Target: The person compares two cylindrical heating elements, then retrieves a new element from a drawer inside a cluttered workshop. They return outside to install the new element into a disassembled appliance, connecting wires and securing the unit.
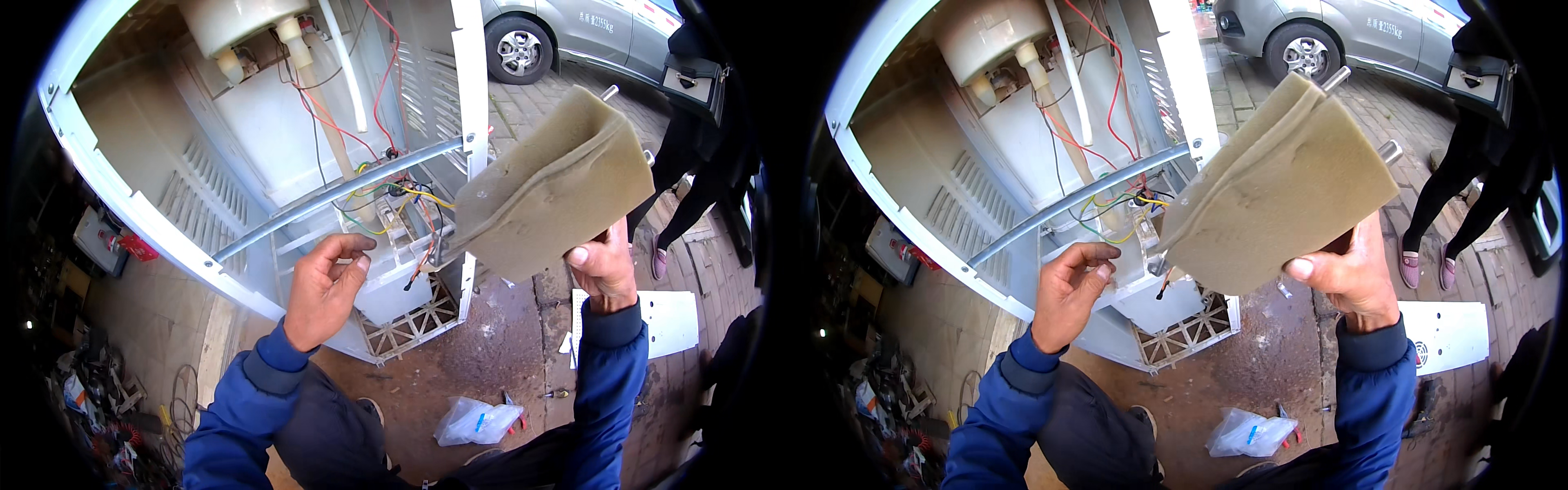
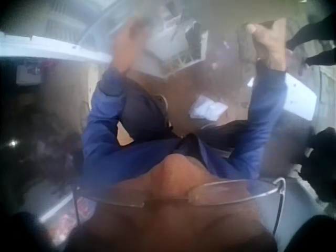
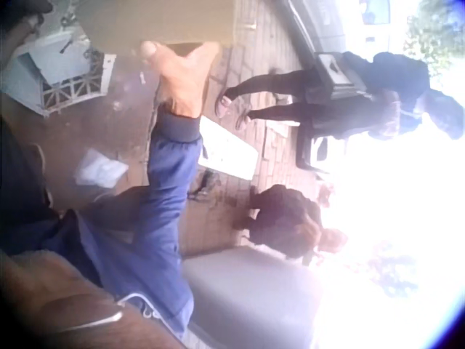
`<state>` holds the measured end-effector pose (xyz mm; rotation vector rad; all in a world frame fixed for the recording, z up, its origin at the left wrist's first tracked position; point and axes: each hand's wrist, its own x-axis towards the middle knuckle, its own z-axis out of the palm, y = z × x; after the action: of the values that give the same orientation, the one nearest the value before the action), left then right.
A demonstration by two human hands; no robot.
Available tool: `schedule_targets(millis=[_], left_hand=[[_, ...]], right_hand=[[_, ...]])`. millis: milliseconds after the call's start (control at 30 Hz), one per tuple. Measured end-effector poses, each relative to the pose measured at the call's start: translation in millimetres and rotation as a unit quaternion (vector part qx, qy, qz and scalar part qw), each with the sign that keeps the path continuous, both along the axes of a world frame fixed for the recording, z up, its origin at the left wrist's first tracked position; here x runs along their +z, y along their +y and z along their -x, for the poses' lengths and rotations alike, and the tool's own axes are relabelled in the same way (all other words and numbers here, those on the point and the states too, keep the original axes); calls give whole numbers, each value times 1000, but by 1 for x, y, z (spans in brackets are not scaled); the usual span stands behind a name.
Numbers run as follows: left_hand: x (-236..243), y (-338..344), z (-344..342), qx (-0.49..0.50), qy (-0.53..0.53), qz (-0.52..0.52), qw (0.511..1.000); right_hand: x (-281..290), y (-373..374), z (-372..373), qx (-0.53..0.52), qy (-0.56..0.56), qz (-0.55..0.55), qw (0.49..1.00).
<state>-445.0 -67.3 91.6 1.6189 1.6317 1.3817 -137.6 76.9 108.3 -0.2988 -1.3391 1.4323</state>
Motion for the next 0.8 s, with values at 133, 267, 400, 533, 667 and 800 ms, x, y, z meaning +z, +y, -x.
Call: schedule_targets(millis=[133, 267, 400, 533, 667, 800], left_hand=[[-10, 7, 12, 4, -30, -30, 999], [-7, 6, 12, -55, -53, -22, 997], [-9, 7, 5, -100, -59, -44, 992], [-14, 6, 9, -91, -14, -20, 996], [-20, 11, 12, -106, -9, -8, 994], [-15, 9, 5, -125, -3, -4, 992]], right_hand=[[1, -11, 13, -22, -65, -49, 996], [1, -15, 9, -8, -39, -22, 999], [2, -19, 18, 22, 43, 7, 999], [5, -22, 44, 13, 91, 23, 995], [16, -21, 49, 26, 75, 32, 996], [19, -19, 49, 3, 64, 41, 997]])
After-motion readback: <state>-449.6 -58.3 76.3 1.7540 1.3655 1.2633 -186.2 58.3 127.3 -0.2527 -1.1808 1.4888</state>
